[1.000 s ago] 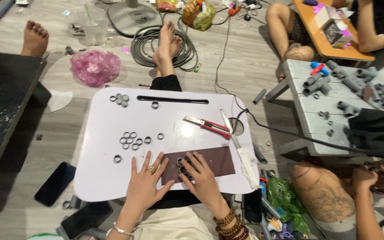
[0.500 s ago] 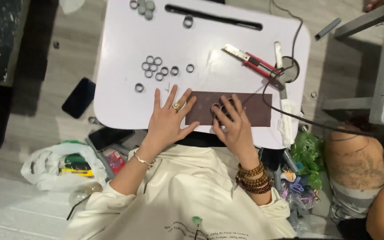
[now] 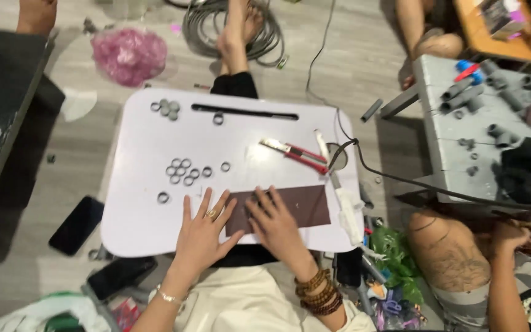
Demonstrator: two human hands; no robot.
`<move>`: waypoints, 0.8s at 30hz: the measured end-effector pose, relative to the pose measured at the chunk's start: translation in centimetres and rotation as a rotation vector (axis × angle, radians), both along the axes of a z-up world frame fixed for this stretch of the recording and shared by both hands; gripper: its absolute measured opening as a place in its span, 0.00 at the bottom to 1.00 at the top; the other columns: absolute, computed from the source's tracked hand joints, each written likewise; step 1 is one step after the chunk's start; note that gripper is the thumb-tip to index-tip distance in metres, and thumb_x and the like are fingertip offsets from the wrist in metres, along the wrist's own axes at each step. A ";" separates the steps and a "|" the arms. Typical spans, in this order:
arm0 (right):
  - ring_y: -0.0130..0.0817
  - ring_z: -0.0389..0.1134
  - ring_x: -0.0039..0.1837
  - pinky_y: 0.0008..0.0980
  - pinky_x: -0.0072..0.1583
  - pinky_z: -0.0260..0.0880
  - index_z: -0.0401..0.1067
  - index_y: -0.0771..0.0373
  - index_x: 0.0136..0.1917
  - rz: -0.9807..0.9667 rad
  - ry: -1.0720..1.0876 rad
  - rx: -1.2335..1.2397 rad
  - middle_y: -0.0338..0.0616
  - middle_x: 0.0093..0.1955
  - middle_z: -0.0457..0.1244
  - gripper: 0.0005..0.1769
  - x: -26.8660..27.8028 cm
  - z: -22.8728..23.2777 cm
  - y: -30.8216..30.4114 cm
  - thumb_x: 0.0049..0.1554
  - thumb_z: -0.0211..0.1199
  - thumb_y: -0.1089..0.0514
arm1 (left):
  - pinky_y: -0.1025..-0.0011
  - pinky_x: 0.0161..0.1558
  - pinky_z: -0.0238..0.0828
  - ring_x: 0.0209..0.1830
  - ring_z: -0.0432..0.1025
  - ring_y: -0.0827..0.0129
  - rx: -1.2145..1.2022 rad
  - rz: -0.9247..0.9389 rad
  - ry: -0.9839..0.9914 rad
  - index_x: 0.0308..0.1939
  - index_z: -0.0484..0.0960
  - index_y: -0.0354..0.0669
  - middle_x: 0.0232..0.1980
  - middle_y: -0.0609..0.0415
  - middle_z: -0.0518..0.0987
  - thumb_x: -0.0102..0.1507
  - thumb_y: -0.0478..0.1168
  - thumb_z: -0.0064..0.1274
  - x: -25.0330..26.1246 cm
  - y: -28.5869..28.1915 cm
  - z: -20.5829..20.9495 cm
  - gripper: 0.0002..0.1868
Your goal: Sanding the edges of small PVC rings using sandpaper on a flat surface.
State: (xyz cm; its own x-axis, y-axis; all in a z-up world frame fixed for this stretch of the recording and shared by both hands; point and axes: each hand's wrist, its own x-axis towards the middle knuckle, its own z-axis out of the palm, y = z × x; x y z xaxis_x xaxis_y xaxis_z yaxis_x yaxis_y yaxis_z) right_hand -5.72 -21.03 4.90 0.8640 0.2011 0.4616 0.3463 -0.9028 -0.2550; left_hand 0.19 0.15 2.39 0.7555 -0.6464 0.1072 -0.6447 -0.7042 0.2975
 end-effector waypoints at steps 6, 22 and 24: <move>0.57 0.53 0.82 0.48 0.73 0.63 0.69 0.62 0.72 -0.055 0.189 0.071 0.50 0.78 0.60 0.28 -1.7 1.5 -0.2 0.60 0.65 0.57 | 0.30 0.77 0.32 0.85 0.47 0.50 -0.103 0.034 -0.096 0.73 0.72 0.54 0.82 0.63 0.63 0.61 0.71 0.50 -0.3 -0.3 -1.4 0.42; 0.62 0.53 0.81 0.51 0.73 0.65 0.73 0.58 0.69 0.010 0.126 0.056 0.47 0.77 0.60 0.24 -1.2 1.0 0.9 0.59 0.65 0.60 | 0.28 0.76 0.34 0.85 0.47 0.49 -0.094 0.027 -0.117 0.73 0.73 0.54 0.82 0.63 0.63 0.61 0.71 0.51 0.0 -0.3 -1.6 0.42; 0.59 0.54 0.81 0.52 0.77 0.60 0.75 0.55 0.70 0.010 0.123 0.018 0.45 0.77 0.62 0.25 -2.0 0.6 0.0 0.59 0.63 0.57 | 0.29 0.77 0.32 0.85 0.46 0.49 -0.096 0.025 -0.101 0.73 0.72 0.53 0.82 0.62 0.63 0.62 0.71 0.50 -0.1 -0.4 -1.6 0.42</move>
State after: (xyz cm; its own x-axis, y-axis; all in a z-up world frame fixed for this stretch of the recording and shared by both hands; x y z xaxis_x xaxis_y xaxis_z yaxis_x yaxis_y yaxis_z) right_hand -7.69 -21.02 5.50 0.9121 0.2027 0.3563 0.3207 -0.8942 -0.3124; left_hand 0.05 -0.23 0.76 0.7533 -0.6109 0.2438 -0.6576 -0.6917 0.2987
